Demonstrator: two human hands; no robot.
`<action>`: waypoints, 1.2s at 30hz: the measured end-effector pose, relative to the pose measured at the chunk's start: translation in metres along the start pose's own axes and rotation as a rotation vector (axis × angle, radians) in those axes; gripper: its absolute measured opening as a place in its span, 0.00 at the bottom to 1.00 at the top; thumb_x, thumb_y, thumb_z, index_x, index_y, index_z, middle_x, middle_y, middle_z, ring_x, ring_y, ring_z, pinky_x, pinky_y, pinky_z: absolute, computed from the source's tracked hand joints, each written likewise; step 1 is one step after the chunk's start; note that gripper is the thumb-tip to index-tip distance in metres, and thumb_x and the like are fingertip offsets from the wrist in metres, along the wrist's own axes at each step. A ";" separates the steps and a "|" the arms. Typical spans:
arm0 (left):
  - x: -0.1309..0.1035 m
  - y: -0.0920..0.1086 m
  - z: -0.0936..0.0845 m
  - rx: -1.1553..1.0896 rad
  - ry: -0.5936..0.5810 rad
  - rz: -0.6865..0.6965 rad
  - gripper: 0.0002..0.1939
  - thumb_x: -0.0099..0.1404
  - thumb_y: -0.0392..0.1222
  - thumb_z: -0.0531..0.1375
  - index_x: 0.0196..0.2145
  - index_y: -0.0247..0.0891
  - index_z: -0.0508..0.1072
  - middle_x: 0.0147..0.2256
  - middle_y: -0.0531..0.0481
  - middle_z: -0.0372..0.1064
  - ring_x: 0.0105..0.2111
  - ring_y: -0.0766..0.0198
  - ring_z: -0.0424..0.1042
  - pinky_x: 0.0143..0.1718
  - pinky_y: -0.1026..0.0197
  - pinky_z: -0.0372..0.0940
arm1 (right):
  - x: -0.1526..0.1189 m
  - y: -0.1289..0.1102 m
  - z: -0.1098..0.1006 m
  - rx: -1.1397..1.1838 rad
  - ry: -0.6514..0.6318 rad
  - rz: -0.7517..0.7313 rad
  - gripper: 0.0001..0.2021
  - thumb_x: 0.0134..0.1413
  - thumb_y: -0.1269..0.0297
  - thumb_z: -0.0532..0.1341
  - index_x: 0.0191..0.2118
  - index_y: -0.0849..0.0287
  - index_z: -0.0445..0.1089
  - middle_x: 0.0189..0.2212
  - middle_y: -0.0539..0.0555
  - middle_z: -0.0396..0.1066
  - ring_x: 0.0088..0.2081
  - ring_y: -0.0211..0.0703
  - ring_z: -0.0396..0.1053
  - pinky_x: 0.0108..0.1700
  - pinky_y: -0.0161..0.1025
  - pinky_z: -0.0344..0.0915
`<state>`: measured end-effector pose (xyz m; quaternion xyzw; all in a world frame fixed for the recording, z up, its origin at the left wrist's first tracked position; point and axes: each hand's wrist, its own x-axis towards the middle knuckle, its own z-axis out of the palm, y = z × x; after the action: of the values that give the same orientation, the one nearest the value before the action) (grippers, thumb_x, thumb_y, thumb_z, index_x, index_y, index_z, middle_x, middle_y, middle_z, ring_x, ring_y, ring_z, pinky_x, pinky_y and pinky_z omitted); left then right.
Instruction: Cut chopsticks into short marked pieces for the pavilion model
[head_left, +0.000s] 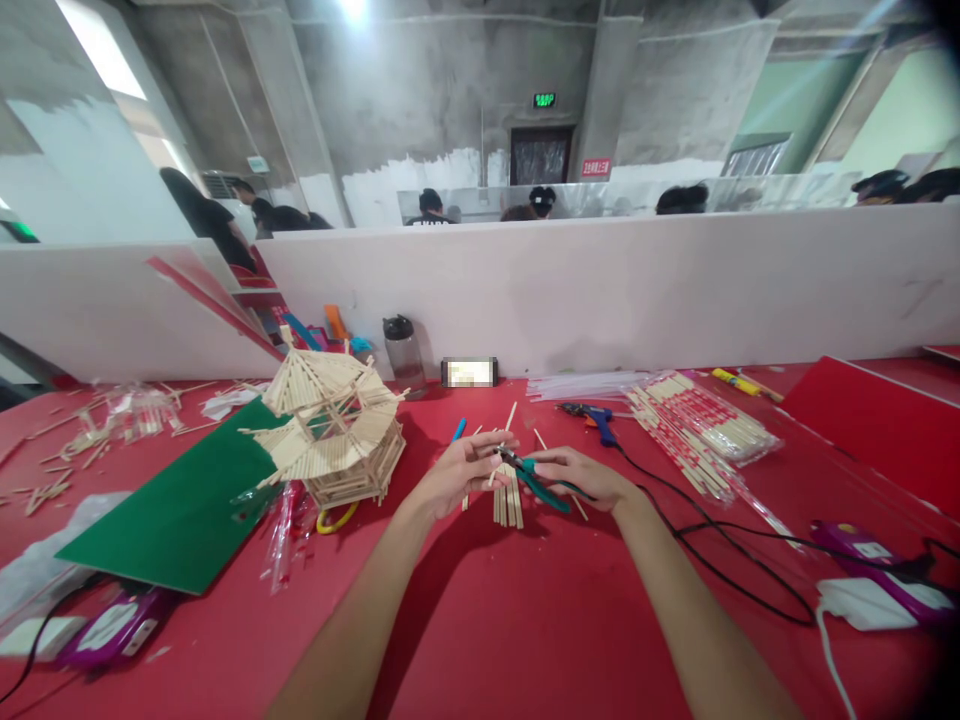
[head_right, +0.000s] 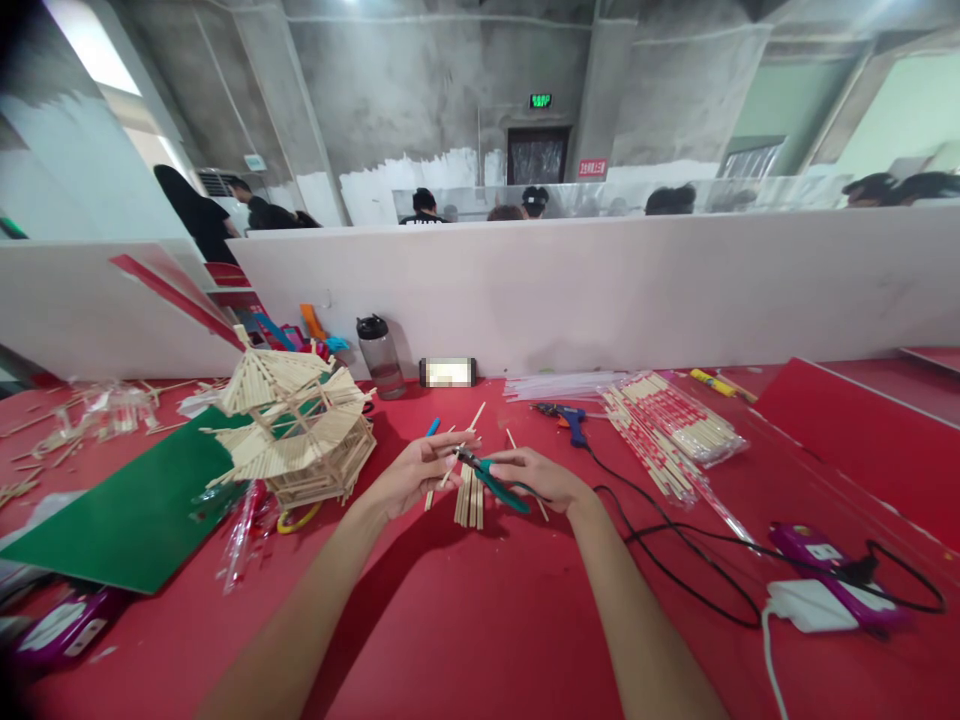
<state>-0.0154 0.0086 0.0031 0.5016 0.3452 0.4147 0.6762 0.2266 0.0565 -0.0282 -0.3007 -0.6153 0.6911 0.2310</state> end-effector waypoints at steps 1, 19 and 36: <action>0.000 0.000 0.001 0.021 0.005 0.003 0.28 0.59 0.40 0.67 0.57 0.40 0.69 0.58 0.38 0.64 0.31 0.71 0.76 0.35 0.69 0.71 | 0.000 0.001 -0.001 0.000 -0.005 -0.003 0.24 0.52 0.52 0.66 0.51 0.61 0.73 0.43 0.58 0.75 0.40 0.44 0.73 0.43 0.39 0.69; -0.012 0.001 0.054 0.092 -0.063 0.177 0.30 0.57 0.46 0.67 0.57 0.41 0.68 0.60 0.36 0.61 0.27 0.64 0.78 0.24 0.68 0.69 | 0.003 0.024 -0.016 -0.004 -0.092 -0.421 0.25 0.39 0.54 0.73 0.46 0.57 0.77 0.45 0.56 0.75 0.49 0.51 0.70 0.52 0.44 0.63; -0.017 0.002 0.065 0.065 -0.076 0.158 0.31 0.59 0.48 0.66 0.58 0.42 0.67 0.57 0.37 0.65 0.28 0.61 0.78 0.25 0.66 0.69 | 0.004 0.029 -0.021 0.026 -0.118 -0.365 0.25 0.33 0.55 0.75 0.43 0.55 0.78 0.39 0.56 0.77 0.44 0.48 0.72 0.49 0.42 0.64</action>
<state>0.0343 -0.0316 0.0230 0.5642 0.2922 0.4360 0.6374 0.2402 0.0702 -0.0586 -0.1402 -0.6632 0.6619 0.3200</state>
